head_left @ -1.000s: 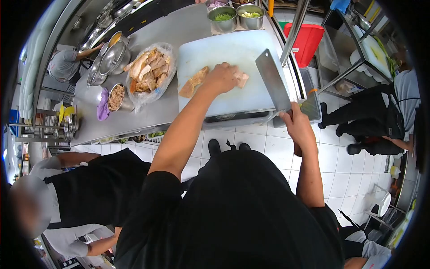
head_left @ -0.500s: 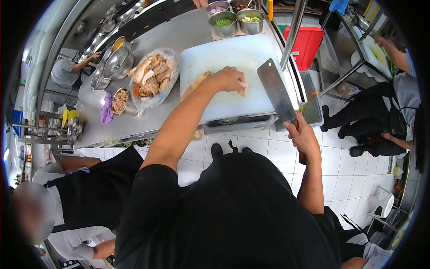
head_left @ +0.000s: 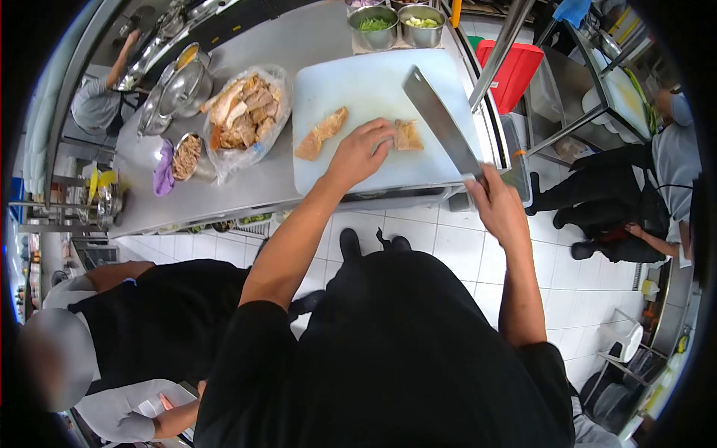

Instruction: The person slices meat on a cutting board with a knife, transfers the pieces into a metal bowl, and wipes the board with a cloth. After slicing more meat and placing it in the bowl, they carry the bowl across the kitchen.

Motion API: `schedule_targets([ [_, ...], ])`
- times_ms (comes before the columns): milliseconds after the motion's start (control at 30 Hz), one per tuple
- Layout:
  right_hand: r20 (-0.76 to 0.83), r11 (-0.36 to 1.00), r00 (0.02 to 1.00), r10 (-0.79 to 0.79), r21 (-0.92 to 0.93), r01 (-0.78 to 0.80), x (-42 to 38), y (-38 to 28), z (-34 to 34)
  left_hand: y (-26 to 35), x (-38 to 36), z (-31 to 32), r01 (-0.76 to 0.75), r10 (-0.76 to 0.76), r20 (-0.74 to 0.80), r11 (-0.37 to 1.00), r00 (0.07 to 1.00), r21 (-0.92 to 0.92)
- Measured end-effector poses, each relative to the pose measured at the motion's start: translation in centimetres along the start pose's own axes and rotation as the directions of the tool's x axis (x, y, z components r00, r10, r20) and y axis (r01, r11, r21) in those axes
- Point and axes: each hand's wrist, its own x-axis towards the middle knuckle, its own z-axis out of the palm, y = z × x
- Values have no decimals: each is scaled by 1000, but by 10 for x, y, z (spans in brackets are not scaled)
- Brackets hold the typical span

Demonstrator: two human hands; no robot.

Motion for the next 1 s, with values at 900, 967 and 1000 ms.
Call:
schedule_targets([
  [900, 333, 876, 938, 93, -476, 83, 59, -63, 18, -27, 33, 14, -420, 424, -6, 900, 906, 120],
  [967, 259, 887, 964, 58, -457, 69, 57, -42, 52, -27, 32, 19, -392, 393, 16, 915, 920, 89],
  [1000, 222, 899, 975, 23, -432, 77, 62, -39, 60, -26, 33, 21, -395, 394, 27, 913, 919, 101],
])
